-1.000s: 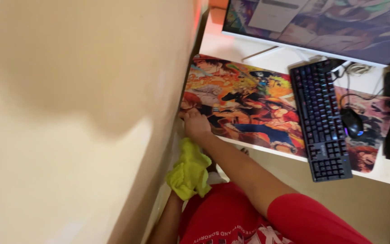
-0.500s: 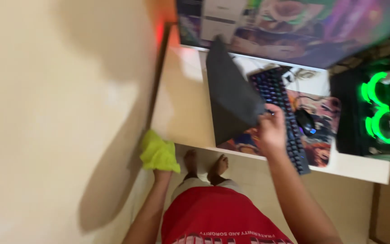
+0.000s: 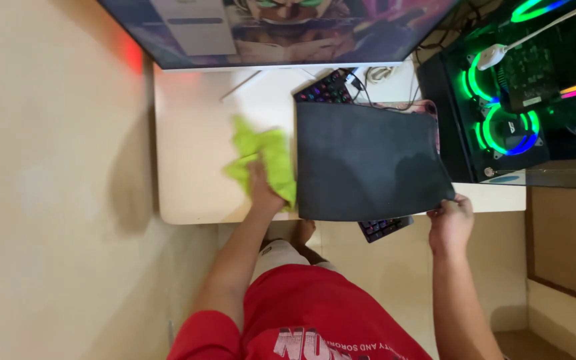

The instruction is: Cleaning a computer desk, mousepad, and peripherals using a cleaning cloth.

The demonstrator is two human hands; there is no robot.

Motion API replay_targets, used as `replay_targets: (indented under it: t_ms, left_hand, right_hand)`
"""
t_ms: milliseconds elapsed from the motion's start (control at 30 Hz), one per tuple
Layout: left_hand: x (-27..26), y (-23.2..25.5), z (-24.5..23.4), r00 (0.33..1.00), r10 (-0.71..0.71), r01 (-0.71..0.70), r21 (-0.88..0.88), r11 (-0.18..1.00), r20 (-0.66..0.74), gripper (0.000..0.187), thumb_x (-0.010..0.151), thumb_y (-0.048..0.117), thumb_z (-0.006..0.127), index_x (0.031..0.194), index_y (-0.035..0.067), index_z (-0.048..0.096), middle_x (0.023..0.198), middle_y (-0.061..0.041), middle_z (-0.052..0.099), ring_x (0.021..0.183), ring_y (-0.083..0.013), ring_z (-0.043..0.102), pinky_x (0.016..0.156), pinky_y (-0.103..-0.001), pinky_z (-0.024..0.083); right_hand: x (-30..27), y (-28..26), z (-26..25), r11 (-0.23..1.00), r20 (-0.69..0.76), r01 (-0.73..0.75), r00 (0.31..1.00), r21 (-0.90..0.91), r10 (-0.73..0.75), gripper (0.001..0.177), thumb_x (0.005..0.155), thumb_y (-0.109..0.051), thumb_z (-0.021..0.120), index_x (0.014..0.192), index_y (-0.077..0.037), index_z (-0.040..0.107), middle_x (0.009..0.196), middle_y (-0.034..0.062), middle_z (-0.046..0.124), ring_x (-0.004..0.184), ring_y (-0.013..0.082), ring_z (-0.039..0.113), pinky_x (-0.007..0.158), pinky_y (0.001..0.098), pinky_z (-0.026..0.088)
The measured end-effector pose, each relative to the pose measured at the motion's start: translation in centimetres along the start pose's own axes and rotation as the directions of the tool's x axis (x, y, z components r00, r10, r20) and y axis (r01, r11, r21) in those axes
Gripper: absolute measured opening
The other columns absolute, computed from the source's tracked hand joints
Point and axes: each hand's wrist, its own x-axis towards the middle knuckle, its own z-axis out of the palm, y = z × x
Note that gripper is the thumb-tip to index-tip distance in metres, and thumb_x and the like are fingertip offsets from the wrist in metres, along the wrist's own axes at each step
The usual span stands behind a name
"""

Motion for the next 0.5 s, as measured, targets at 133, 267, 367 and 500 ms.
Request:
replay_targets:
  t_ms: [133, 267, 367, 500]
  left_hand:
    - [2.9, 3.3, 0.7, 0.780, 0.230, -0.350, 0.101, 0.931, 0.582, 0.073, 0.094, 0.061, 0.039, 0.155, 0.021, 0.037, 0.162, -0.005, 0.039, 0.154, -0.0306, 0.020, 0.127, -0.053, 0.005]
    - [10.5, 1.1, 5.3, 0.765, 0.317, -0.637, 0.584, 0.502, 0.561, 0.063, 0.101, 0.053, 0.043, 0.155, 0.021, 0.042, 0.162, -0.010, 0.040, 0.154, -0.0330, 0.023, 0.127, -0.057, 0.007]
    - [13.2, 0.9, 6.5, 0.919, 0.382, -0.387, 0.392, 0.835, 0.094, 0.067, 0.092, 0.044, 0.057, 0.153, 0.018, 0.046, 0.163, -0.010, 0.041, 0.157, -0.0355, 0.021, 0.125, -0.062, 0.007]
    - [8.8, -0.4, 5.8, 0.938, 0.243, -0.166, 0.296, 0.941, -0.246, 0.073, 0.087, 0.034, 0.065, 0.151, 0.004, 0.047, 0.160, -0.018, 0.038, 0.153, -0.0411, 0.017, 0.120, -0.067, 0.006]
  right_hand:
    - [-0.2, 1.0, 0.8, 0.986, 0.007, 0.021, 1.000, -0.168, -0.020, 0.016, 0.099, 0.002, 0.049, 0.114, 0.001, 0.053, 0.091, 0.0088, 0.062, 0.070, 0.0131, 0.056, 0.065, 0.0275, 0.049]
    - [-0.9, 2.1, 3.8, 0.914, 0.053, 0.127, 0.992, -0.385, -0.115, 0.022, 0.098, -0.001, 0.057, 0.119, 0.002, 0.053, 0.093, 0.0098, 0.062, 0.075, 0.0160, 0.059, 0.070, 0.0284, 0.049]
    - [-2.3, 1.1, 6.4, 0.590, 0.149, 0.342, 0.924, -0.732, -0.351, 0.043, 0.090, -0.008, 0.070, 0.128, 0.004, 0.054, 0.108, 0.0211, 0.059, 0.096, 0.0327, 0.057, 0.085, 0.0423, 0.047]
    - [-3.0, 1.2, 10.5, 0.110, 0.392, 0.511, 0.765, -0.853, -0.511, 0.058, 0.081, -0.015, 0.079, 0.133, 0.001, 0.058, 0.135, 0.0278, 0.052, 0.126, 0.0441, 0.048, 0.104, 0.0581, 0.037]
